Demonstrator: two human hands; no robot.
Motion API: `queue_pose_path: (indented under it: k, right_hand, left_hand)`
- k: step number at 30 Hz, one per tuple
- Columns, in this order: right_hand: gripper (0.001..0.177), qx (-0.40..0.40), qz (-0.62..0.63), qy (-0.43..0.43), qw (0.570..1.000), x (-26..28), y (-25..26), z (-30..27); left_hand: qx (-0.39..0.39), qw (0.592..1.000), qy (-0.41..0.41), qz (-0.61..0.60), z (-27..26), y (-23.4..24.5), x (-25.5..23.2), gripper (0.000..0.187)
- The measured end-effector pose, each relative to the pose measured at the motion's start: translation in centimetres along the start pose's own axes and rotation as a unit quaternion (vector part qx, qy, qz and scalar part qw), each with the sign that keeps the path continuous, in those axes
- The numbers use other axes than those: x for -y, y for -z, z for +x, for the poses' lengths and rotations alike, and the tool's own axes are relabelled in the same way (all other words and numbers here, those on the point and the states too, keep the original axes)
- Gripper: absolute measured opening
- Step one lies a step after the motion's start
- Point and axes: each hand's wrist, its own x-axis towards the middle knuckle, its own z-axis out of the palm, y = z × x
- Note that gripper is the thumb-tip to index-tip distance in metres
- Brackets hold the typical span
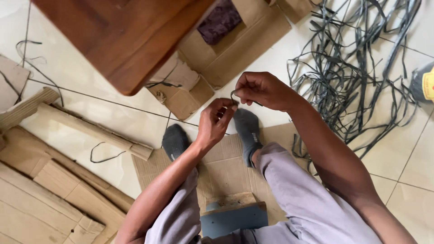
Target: Wrapping the legs and corners of a wooden chair with protective cardboard and plastic strapping.
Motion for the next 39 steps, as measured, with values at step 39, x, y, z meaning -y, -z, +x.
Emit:
queue_pose_path:
  k: [39]
  right_hand:
    - [0.011, -0.228, 0.056, 0.083, 0.968, 4.8, -3.9, 10.9]
  left_hand:
    - [-0.243, 0.943, -0.218, -0.063, 5.3, 13.3, -4.9, 0.031]
